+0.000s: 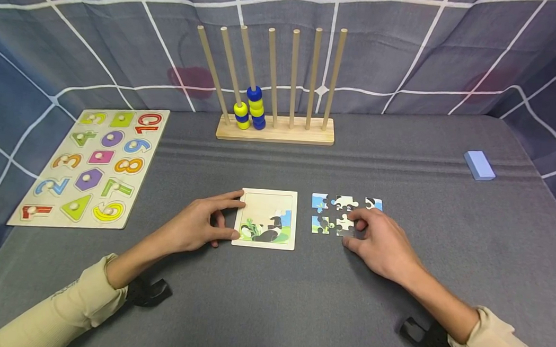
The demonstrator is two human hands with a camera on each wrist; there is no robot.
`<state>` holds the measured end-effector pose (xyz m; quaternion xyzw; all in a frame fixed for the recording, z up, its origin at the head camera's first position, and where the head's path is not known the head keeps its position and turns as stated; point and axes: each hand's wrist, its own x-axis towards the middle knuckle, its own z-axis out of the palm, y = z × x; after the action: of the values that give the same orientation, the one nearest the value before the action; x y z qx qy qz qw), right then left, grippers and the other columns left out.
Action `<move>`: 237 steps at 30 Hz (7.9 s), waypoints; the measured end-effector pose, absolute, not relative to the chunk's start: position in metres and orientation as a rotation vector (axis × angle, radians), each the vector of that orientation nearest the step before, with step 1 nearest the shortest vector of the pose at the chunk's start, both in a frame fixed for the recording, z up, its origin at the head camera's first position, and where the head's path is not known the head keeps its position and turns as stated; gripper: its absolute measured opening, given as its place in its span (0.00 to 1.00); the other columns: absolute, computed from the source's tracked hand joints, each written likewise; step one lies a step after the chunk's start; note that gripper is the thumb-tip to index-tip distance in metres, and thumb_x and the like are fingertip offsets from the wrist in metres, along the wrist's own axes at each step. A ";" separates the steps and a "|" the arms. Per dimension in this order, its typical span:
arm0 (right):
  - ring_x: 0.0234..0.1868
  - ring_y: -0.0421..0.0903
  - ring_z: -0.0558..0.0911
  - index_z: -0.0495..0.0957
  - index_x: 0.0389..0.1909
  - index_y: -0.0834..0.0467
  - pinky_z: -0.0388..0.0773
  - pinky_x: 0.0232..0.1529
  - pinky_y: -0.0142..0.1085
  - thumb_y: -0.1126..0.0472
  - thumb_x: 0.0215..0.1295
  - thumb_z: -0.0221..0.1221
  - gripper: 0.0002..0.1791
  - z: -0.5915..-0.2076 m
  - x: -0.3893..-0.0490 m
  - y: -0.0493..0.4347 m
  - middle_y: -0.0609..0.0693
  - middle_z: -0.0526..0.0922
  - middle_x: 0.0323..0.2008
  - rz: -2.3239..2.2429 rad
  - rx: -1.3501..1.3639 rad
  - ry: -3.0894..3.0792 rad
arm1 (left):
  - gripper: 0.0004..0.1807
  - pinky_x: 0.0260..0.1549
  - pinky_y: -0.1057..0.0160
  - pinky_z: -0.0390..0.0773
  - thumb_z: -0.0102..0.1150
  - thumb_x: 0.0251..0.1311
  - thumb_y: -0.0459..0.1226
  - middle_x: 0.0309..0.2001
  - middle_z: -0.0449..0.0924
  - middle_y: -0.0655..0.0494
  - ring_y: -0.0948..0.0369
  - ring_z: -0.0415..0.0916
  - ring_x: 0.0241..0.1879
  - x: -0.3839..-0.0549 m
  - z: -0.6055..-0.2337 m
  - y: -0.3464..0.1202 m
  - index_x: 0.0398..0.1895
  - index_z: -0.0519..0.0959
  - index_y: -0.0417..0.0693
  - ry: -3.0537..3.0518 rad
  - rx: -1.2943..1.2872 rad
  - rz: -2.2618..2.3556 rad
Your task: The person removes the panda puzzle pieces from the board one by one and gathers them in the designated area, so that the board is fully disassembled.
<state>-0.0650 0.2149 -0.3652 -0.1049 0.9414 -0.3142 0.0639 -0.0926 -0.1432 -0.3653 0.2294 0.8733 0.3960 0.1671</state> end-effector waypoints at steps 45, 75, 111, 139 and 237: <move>0.27 0.40 0.70 0.77 0.57 0.64 0.68 0.32 0.37 0.64 0.56 0.68 0.26 -0.359 -0.091 0.121 0.45 0.74 0.29 -0.991 -0.672 2.624 | 0.33 0.33 0.66 0.76 0.72 0.56 0.36 0.74 0.59 0.50 0.66 0.75 0.15 -0.094 -0.366 -0.142 0.66 0.73 0.41 2.461 0.648 1.126; 0.28 0.43 0.67 0.78 0.54 0.60 0.65 0.28 0.37 0.64 0.53 0.70 0.25 -0.356 -0.090 0.115 0.48 0.70 0.30 -0.862 -0.696 2.695 | 0.32 0.37 0.65 0.76 0.72 0.57 0.36 0.74 0.60 0.50 0.66 0.75 0.15 -0.095 -0.364 -0.144 0.65 0.73 0.41 2.476 0.647 1.107; 0.22 0.38 0.72 0.84 0.49 0.56 0.69 0.28 0.37 0.71 0.56 0.64 0.19 -0.357 -0.096 0.122 0.41 0.77 0.25 -1.028 -0.659 2.703 | 0.32 0.34 0.65 0.76 0.72 0.56 0.35 0.73 0.60 0.48 0.66 0.75 0.14 -0.095 -0.364 -0.143 0.65 0.74 0.40 2.477 0.655 1.114; 0.16 0.36 0.61 0.81 0.54 0.56 0.64 0.24 0.33 0.72 0.66 0.56 0.18 -0.349 -0.072 0.177 0.53 0.73 0.34 -1.404 -0.395 2.440 | 0.32 0.34 0.66 0.75 0.72 0.56 0.35 0.73 0.60 0.48 0.66 0.75 0.14 -0.095 -0.364 -0.142 0.65 0.74 0.40 2.481 0.647 1.106; 0.28 0.37 0.71 0.83 0.46 0.55 0.69 0.29 0.31 0.71 0.60 0.65 0.15 -0.350 -0.061 0.166 0.40 0.75 0.31 -1.202 -0.711 2.705 | 0.36 0.24 0.64 0.77 0.73 0.54 0.36 0.75 0.57 0.49 0.65 0.76 0.16 -0.100 -0.364 -0.145 0.67 0.72 0.40 2.419 0.639 1.107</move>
<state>-0.0610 0.1661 -0.3499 -0.2332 0.8875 -0.3945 0.0488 -0.1000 -0.1450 -0.3639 0.2288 0.8660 0.3963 0.2016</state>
